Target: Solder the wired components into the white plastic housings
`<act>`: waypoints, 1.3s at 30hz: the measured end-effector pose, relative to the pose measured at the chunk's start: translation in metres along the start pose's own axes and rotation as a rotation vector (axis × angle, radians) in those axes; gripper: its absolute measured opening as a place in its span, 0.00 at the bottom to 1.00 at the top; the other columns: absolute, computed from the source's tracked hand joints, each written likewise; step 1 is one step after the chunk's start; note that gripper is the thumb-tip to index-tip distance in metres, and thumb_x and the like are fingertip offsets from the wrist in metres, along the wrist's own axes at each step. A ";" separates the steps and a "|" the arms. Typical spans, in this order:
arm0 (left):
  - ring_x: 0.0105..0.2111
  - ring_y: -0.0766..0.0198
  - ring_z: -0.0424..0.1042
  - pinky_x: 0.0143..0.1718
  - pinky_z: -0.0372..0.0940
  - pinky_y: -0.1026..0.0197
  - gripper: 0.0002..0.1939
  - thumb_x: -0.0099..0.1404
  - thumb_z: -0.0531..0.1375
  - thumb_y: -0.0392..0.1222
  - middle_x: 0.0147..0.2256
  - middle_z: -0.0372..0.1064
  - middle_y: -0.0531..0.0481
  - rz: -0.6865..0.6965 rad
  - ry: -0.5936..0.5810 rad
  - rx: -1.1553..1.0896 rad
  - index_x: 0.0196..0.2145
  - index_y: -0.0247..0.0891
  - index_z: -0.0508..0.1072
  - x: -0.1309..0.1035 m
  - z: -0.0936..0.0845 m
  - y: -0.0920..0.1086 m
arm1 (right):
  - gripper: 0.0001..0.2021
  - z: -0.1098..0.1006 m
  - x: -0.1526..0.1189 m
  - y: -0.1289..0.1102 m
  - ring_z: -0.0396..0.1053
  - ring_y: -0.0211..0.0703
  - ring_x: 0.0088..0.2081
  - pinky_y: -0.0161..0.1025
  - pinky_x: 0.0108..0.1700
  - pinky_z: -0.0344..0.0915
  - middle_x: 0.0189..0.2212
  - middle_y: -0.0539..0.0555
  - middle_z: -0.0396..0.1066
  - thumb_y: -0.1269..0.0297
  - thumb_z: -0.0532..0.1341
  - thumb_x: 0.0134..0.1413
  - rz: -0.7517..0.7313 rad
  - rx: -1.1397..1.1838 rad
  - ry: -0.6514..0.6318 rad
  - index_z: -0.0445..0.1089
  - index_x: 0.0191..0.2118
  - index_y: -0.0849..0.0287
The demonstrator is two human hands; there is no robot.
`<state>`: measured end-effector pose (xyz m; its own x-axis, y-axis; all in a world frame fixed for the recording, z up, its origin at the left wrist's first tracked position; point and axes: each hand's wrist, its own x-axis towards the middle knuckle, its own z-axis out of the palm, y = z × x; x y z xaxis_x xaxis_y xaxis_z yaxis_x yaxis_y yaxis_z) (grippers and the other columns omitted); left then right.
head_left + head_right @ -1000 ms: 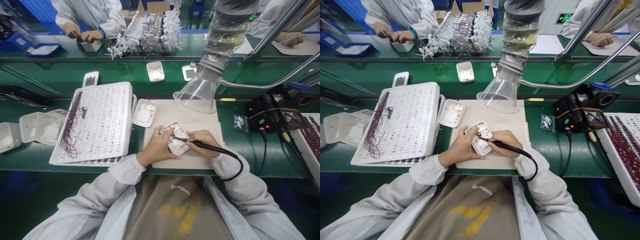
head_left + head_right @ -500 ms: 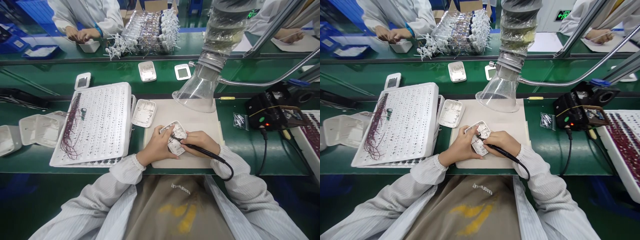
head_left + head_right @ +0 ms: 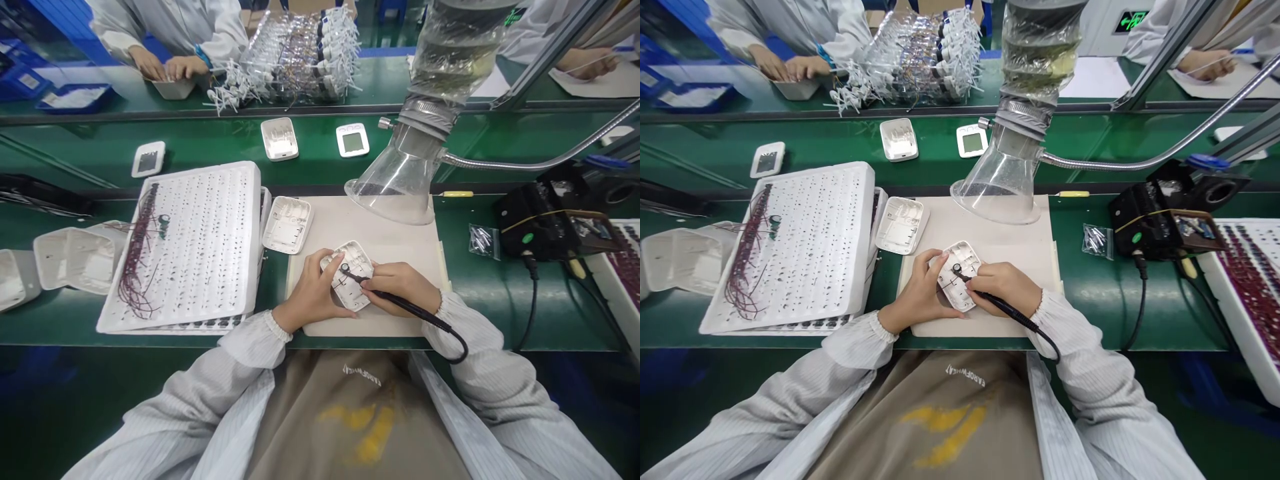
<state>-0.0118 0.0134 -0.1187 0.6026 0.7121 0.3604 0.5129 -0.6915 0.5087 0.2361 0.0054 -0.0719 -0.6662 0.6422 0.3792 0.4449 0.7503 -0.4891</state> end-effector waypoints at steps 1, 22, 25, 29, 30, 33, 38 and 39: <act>0.60 0.37 0.54 0.57 0.61 0.35 0.70 0.45 0.72 0.68 0.61 0.44 0.31 -0.002 0.001 -0.001 0.71 0.45 0.36 0.000 0.000 0.000 | 0.12 0.000 0.000 0.000 0.66 0.39 0.27 0.35 0.32 0.64 0.26 0.51 0.68 0.64 0.54 0.68 0.004 -0.001 -0.007 0.72 0.34 0.58; 0.63 0.33 0.52 0.58 0.57 0.31 0.65 0.48 0.72 0.66 0.64 0.43 0.28 -0.011 -0.020 0.023 0.70 0.44 0.40 0.002 -0.002 0.002 | 0.14 -0.002 0.001 -0.002 0.62 0.37 0.27 0.35 0.36 0.64 0.24 0.49 0.63 0.66 0.53 0.68 0.040 0.022 -0.069 0.68 0.29 0.58; 0.62 0.34 0.53 0.59 0.56 0.32 0.65 0.48 0.72 0.67 0.64 0.44 0.28 -0.007 -0.023 0.031 0.70 0.43 0.40 0.002 -0.002 0.002 | 0.14 -0.002 0.002 -0.003 0.62 0.37 0.27 0.34 0.33 0.61 0.24 0.49 0.63 0.66 0.53 0.68 0.039 0.023 -0.067 0.67 0.29 0.58; 0.61 0.35 0.54 0.58 0.57 0.34 0.66 0.47 0.72 0.68 0.64 0.46 0.27 0.001 -0.016 0.045 0.71 0.41 0.40 0.002 -0.003 0.002 | 0.13 -0.003 0.002 0.000 0.64 0.37 0.26 0.35 0.30 0.62 0.24 0.50 0.66 0.66 0.55 0.67 0.008 0.042 -0.043 0.68 0.29 0.57; 0.61 0.35 0.55 0.58 0.57 0.35 0.67 0.47 0.72 0.68 0.64 0.47 0.27 0.003 -0.014 0.054 0.71 0.41 0.41 0.003 -0.002 0.003 | 0.11 -0.004 0.000 0.002 0.66 0.37 0.27 0.35 0.31 0.66 0.25 0.50 0.68 0.66 0.56 0.67 -0.003 0.079 -0.011 0.69 0.31 0.57; 0.61 0.35 0.57 0.59 0.58 0.37 0.67 0.48 0.70 0.70 0.64 0.50 0.26 0.013 0.012 0.121 0.71 0.38 0.40 0.003 0.000 0.007 | 0.04 -0.012 -0.009 0.009 0.72 0.37 0.29 0.41 0.45 0.76 0.27 0.49 0.74 0.65 0.62 0.63 0.015 0.252 0.191 0.72 0.36 0.56; 0.58 0.35 0.63 0.56 0.61 0.39 0.69 0.47 0.65 0.76 0.61 0.59 0.25 0.034 -0.083 0.230 0.71 0.33 0.39 0.006 -0.017 0.011 | 0.01 -0.025 -0.037 0.021 0.79 0.47 0.37 0.54 0.52 0.78 0.28 0.49 0.75 0.65 0.65 0.59 0.171 0.314 0.569 0.73 0.37 0.51; 0.56 0.36 0.65 0.54 0.64 0.41 0.68 0.48 0.64 0.77 0.59 0.63 0.27 0.027 -0.160 0.244 0.71 0.33 0.41 0.006 -0.026 0.012 | 0.02 -0.026 -0.043 0.022 0.79 0.50 0.40 0.53 0.50 0.80 0.28 0.50 0.75 0.64 0.66 0.58 0.196 0.292 0.610 0.73 0.37 0.51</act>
<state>-0.0183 0.0130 -0.0901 0.6967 0.6782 0.2338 0.6155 -0.7325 0.2907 0.2902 -0.0013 -0.0782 -0.0978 0.7992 0.5931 0.2869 0.5933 -0.7521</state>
